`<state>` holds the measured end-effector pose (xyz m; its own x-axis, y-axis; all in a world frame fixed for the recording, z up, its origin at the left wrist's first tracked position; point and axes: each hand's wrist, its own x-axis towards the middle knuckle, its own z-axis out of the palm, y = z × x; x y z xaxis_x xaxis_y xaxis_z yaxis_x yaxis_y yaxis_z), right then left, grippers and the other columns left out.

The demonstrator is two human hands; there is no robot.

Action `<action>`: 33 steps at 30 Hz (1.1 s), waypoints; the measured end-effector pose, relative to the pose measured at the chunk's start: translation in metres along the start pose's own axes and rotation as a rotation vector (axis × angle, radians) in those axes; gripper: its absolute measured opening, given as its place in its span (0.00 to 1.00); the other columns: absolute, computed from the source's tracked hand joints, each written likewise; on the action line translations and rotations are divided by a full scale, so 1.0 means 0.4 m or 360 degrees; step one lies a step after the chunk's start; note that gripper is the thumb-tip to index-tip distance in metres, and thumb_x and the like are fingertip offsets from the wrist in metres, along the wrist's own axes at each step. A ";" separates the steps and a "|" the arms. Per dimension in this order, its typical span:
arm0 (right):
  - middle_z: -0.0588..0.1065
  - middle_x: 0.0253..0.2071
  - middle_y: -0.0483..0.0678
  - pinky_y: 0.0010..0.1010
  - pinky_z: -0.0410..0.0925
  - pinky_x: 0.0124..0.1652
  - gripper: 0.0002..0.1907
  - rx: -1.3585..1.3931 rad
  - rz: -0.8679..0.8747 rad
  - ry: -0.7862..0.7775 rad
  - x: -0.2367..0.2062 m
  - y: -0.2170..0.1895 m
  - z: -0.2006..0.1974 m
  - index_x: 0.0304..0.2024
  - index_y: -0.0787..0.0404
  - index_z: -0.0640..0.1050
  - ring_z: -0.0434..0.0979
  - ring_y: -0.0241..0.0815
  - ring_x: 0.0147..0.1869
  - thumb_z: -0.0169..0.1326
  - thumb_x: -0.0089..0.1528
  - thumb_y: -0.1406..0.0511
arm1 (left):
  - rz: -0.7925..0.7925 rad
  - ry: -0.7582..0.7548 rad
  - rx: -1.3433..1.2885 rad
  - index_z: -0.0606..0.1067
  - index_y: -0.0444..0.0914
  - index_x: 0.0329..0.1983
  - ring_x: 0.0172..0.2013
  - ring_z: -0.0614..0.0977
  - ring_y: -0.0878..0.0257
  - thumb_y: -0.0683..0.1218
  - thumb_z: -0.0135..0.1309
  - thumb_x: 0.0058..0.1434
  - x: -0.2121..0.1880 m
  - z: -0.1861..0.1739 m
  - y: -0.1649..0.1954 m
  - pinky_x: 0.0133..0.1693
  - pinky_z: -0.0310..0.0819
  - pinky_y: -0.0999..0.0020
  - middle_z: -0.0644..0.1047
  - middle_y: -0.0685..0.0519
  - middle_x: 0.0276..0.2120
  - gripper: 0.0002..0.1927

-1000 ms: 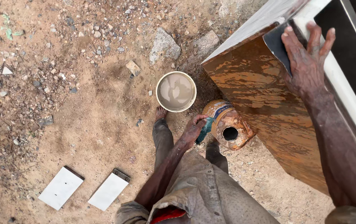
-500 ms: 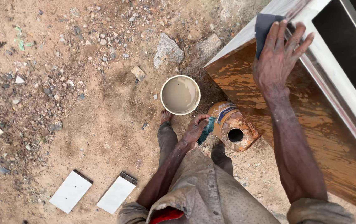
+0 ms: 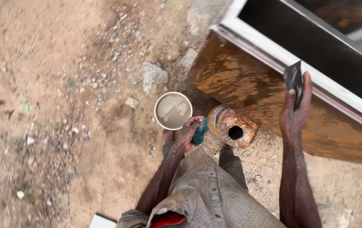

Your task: The person cleans the edges of a metal frame using a cloth and a liquid from a bucket. They repeatedly dip the cloth into the bucket and wipe the frame's edges and corners.

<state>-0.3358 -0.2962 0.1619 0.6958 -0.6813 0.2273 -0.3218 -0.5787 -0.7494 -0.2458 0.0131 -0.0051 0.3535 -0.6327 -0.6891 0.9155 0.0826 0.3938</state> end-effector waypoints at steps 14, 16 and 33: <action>0.66 0.76 0.64 0.64 0.58 0.74 0.26 -0.1263 0.0798 0.1126 -0.616 0.664 -0.857 0.79 0.60 0.62 0.62 0.66 0.79 0.38 0.79 0.74 | 0.0180 -0.0713 0.2026 0.77 0.46 0.60 0.35 0.81 0.68 0.52 0.59 0.65 0.072 0.745 -0.203 0.33 0.80 0.71 0.81 0.53 0.42 0.21; 0.69 0.75 0.62 0.65 0.62 0.74 0.37 -0.1505 0.0744 0.1115 -0.629 0.764 -0.948 0.79 0.57 0.68 0.62 0.64 0.80 0.39 0.69 0.82 | 0.0441 -0.0979 0.2348 0.77 0.45 0.61 0.40 0.81 0.65 0.51 0.56 0.69 0.096 0.861 -0.283 0.38 0.84 0.69 0.79 0.51 0.43 0.19; 0.75 0.61 0.48 0.55 0.60 0.71 0.17 -0.1713 0.0326 0.0445 -0.558 0.957 -0.994 0.57 0.53 0.79 0.69 0.47 0.72 0.65 0.66 0.65 | 0.2322 -0.2919 0.2975 0.71 0.47 0.67 0.55 0.79 0.53 0.44 0.60 0.60 0.321 1.369 -0.646 0.50 0.80 0.56 0.77 0.53 0.51 0.29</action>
<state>-0.8695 -0.5438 0.0716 0.4418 -0.8059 0.3942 -0.8929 -0.4376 0.1061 -0.5424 -0.5113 0.1378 -0.8404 -0.4527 0.2979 -0.4204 0.8915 0.1687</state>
